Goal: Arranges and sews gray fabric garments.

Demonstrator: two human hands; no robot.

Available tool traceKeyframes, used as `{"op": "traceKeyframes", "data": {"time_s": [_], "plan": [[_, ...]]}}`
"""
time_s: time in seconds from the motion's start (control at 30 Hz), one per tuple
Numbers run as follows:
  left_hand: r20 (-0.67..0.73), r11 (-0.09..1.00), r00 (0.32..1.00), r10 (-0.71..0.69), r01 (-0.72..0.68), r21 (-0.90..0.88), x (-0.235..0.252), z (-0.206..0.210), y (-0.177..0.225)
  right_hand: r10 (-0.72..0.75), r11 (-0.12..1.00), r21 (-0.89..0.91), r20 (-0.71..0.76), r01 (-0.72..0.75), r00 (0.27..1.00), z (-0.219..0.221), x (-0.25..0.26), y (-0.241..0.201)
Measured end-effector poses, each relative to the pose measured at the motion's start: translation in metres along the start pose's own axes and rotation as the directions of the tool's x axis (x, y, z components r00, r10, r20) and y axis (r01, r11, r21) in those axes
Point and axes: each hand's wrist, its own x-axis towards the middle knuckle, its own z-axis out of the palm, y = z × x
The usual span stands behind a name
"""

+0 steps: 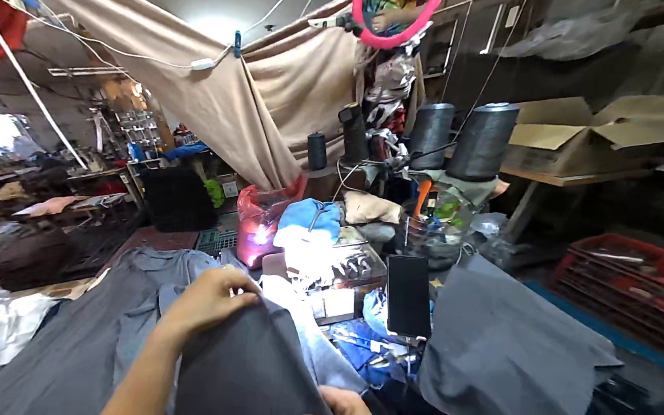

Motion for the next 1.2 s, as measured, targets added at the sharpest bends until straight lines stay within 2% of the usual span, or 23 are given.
{"op": "traceKeyframes", "data": {"time_s": [0.1,0.17,0.23,0.3,0.43,0.53,0.67,0.73,0.8,0.9,0.93,1.07,1.2], "plan": [[0.136,0.975,0.968,-0.211,0.219,-0.047,0.044,0.058,-0.04,0.235,0.97,-0.024,-0.145,-0.241,0.961,-0.004,0.022,0.059],[0.154,0.964,0.961,-0.229,0.246,-0.104,0.055,0.094,-0.055,0.315,0.935,-0.11,-0.18,-0.337,0.932,-0.012,0.029,0.094],[0.149,0.952,0.954,-0.259,0.278,-0.125,0.058,0.116,-0.064,0.316,0.922,-0.163,-0.211,-0.352,0.925,-0.019,0.035,0.106],[0.127,0.957,0.959,-0.255,0.269,-0.11,0.056,0.12,-0.065,0.268,0.94,-0.138,-0.265,-0.312,0.926,-0.021,0.048,0.099],[0.028,0.959,0.97,-0.24,0.241,-0.15,0.047,0.116,-0.062,0.129,0.99,0.006,-0.406,-0.139,0.905,-0.019,0.073,0.086],[-0.041,0.968,0.98,-0.195,0.186,-0.167,0.048,0.118,-0.06,-0.015,0.991,-0.122,-0.495,-0.052,0.869,-0.019,0.077,0.081],[-0.058,0.959,0.968,-0.244,0.232,-0.162,0.054,0.129,-0.056,-0.16,0.949,-0.315,-0.564,-0.031,0.81,-0.023,0.076,0.084],[-0.042,0.947,0.958,-0.283,0.272,-0.171,0.058,0.136,-0.056,-0.144,0.94,-0.334,-0.558,-0.062,0.817,-0.029,0.079,0.086],[-0.063,0.938,0.951,-0.301,0.284,-0.197,0.06,0.143,-0.056,-0.067,0.948,-0.297,-0.541,-0.117,0.838,-0.033,0.082,0.086],[-0.09,0.938,0.949,-0.302,0.279,-0.204,0.056,0.15,-0.053,0.131,0.986,-0.045,-0.394,-0.161,0.91,-0.039,0.081,0.083],[-0.096,0.946,0.954,-0.284,0.262,-0.193,0.054,0.151,-0.053,0.155,0.985,-0.018,-0.329,-0.17,0.932,-0.04,0.078,0.081],[-0.15,0.975,0.973,-0.176,0.151,-0.16,0.041,0.154,-0.049,0.185,0.972,-0.1,-0.224,-0.212,0.957,-0.038,0.061,0.077],[-0.166,0.971,0.968,-0.189,0.158,-0.18,0.038,0.157,-0.049,0.218,0.97,-0.058,-0.231,-0.237,0.948,-0.034,0.055,0.077]]}}
